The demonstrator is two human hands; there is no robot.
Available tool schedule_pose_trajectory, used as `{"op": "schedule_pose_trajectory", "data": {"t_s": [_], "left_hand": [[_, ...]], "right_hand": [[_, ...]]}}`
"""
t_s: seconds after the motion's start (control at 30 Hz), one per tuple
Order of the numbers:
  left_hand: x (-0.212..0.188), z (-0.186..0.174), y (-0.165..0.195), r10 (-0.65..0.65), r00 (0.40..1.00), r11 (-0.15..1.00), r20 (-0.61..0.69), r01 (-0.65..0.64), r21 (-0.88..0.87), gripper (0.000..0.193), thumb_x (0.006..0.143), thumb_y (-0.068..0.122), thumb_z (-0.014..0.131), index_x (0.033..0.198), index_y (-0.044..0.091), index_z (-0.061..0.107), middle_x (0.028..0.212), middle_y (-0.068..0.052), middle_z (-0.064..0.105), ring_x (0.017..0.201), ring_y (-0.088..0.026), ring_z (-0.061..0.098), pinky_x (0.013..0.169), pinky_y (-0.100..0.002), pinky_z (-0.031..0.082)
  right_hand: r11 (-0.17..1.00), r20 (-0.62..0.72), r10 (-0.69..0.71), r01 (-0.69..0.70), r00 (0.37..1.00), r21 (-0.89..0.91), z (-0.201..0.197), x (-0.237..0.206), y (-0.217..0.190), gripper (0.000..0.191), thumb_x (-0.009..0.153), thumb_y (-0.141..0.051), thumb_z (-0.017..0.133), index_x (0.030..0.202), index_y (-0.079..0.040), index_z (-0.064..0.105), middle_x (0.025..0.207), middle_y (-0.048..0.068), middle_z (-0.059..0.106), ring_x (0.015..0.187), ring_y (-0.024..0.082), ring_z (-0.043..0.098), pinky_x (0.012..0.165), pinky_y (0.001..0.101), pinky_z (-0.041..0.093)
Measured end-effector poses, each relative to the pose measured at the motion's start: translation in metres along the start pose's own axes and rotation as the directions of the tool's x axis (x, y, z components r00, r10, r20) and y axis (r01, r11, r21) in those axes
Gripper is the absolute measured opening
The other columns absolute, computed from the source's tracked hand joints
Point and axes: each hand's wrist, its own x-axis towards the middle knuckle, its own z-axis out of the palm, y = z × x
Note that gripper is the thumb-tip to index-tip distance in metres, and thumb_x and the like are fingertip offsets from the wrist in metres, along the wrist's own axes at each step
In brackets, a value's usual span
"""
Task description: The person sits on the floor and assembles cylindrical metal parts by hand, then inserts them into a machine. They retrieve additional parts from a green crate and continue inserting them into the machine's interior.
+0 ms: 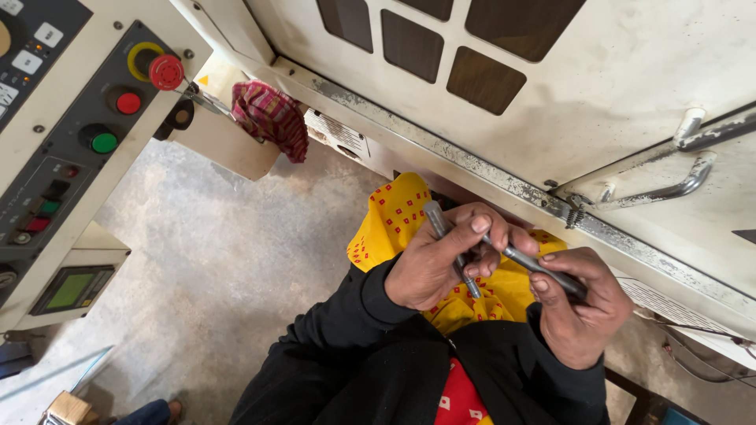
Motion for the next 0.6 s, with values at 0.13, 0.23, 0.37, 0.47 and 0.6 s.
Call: {"op": "schedule_pose_trajectory", "data": {"t_s": [0.13, 0.23, 0.37, 0.47, 0.6], "left_hand": [[-0.001, 0.0, -0.001, 0.015, 1.0, 1.0, 0.023, -0.015, -0.027, 0.035, 0.123, 0.03, 0.05, 0.107, 0.002, 0.063, 0.12, -0.018, 0.071, 0.075, -0.006, 0.053, 0.073, -0.022, 0.046], [-0.002, 0.003, 0.0, 0.004, 1.0, 0.997, -0.026, -0.002, 0.076, 0.033, 0.115, 0.032, 0.049, 0.119, 0.003, 0.065, 0.134, -0.016, 0.068, 0.087, -0.009, 0.063, 0.075, -0.024, 0.047], [-0.002, 0.005, -0.001, -0.038, 0.998, 0.997, -0.043, 0.041, 0.061, 0.029, 0.115, 0.027, 0.05, 0.125, 0.003, 0.063, 0.14, -0.017, 0.064, 0.091, -0.009, 0.065, 0.08, -0.025, 0.048], [-0.001, 0.003, -0.002, -0.027, 1.0, 1.0, -0.012, 0.027, 0.003, 0.025, 0.118, 0.024, 0.052, 0.122, 0.001, 0.062, 0.131, -0.02, 0.065, 0.084, -0.009, 0.064, 0.076, -0.025, 0.049], [-0.003, 0.001, -0.005, -0.054, 0.999, 0.999, 0.008, 0.054, -0.002, 0.024, 0.117, 0.025, 0.051, 0.114, 0.002, 0.06, 0.124, -0.016, 0.067, 0.08, -0.009, 0.062, 0.07, -0.023, 0.049]], "right_hand": [[0.99, -0.018, 0.033, -0.03, 0.999, 0.14, -0.004, 0.008, 0.003, 0.023, 0.093, -0.002, 0.078, 0.112, 0.003, 0.065, 0.093, 0.014, 0.069, 0.067, 0.01, 0.064, 0.056, 0.0199, 0.051], [0.946, 0.031, -0.027, 0.016, 0.999, 0.325, -0.002, 0.014, 0.005, 0.017, 0.098, 0.0, 0.077, 0.11, 0.001, 0.066, 0.084, 0.014, 0.07, 0.06, 0.013, 0.067, 0.055, 0.0246, 0.053], [0.866, -0.022, 0.167, -0.136, 0.986, 0.482, -0.002, 0.012, 0.002, 0.029, 0.099, 0.001, 0.079, 0.119, 0.003, 0.058, 0.09, 0.016, 0.069, 0.064, 0.012, 0.065, 0.06, 0.0239, 0.054], [0.852, 0.01, 0.194, -0.174, 0.981, 0.494, -0.006, 0.009, 0.003, 0.032, 0.096, -0.001, 0.079, 0.12, 0.001, 0.057, 0.087, 0.016, 0.07, 0.064, 0.013, 0.066, 0.057, 0.023, 0.054], [0.631, 0.112, 0.241, -0.243, 0.964, 0.736, -0.01, 0.01, 0.016, 0.025, 0.102, -0.005, 0.077, 0.117, 0.004, 0.059, 0.086, 0.015, 0.07, 0.066, 0.01, 0.067, 0.059, 0.0229, 0.056]]}}
